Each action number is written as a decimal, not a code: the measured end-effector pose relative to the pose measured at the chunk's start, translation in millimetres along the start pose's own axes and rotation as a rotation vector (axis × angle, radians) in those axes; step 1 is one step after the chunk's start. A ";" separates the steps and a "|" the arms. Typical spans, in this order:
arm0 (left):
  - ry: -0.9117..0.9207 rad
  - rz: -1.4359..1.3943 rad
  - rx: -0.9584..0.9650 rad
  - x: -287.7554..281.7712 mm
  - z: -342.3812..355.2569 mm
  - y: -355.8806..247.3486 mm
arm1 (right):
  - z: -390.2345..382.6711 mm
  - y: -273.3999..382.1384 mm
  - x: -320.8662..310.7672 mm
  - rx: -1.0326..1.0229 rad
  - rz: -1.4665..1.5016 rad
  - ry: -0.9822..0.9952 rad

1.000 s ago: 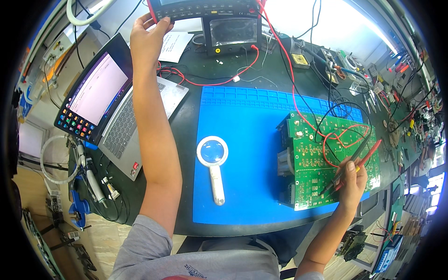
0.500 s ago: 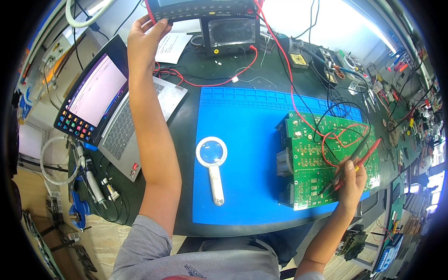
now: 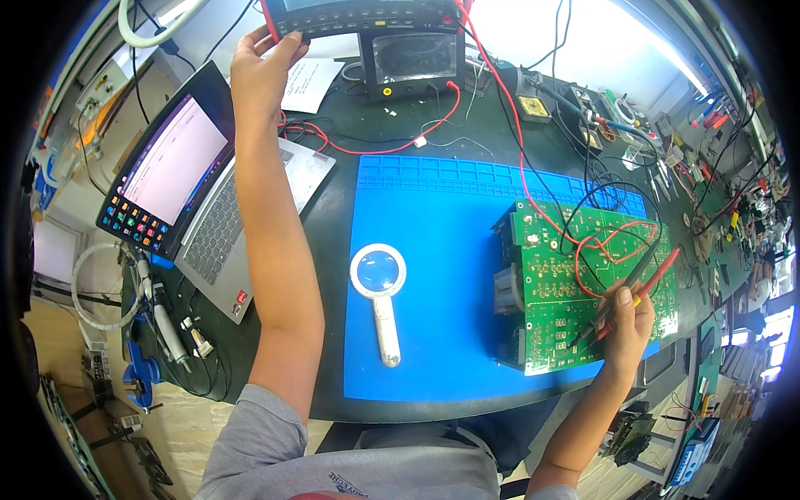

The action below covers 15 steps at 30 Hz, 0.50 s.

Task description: The person touches various points on a large green circuit board with two multimeter probes. The person adjusts settings on a digital multimeter and observes the display while maintaining contact with the board components.

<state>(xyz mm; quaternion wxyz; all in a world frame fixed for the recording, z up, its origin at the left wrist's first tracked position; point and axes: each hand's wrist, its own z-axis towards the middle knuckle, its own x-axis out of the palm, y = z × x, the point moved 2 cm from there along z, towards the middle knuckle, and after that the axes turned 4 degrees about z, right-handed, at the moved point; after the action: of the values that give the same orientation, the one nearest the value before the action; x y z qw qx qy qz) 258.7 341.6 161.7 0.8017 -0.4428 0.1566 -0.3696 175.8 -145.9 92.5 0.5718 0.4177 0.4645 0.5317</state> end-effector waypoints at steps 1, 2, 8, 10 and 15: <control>0.002 -0.009 0.004 -0.1 0.1 -0.2 | 0.0 -0.1 -0.2 0.000 0.000 0.000; 0.004 -0.011 0.001 -0.5 0.1 -0.2 | 0.1 -0.2 -0.5 0.000 -0.002 -0.001; 0.017 -0.028 -0.004 -1.2 0.3 0.2 | 0.3 1.1 -2.5 0.023 0.014 0.053; 0.019 -0.031 -0.007 -1.1 0.2 0.2 | 0.1 1.0 -2.4 0.034 0.027 0.057; 0.023 -0.022 0.002 -1.6 1.0 2.1 | 0.1 -0.7 -0.7 0.003 -0.011 -0.012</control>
<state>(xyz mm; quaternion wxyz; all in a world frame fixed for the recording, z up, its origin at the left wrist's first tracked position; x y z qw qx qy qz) 259.2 344.1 160.4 0.7962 -0.4395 0.1604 -0.3837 176.0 -146.7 91.9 0.5770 0.4193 0.4639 0.5254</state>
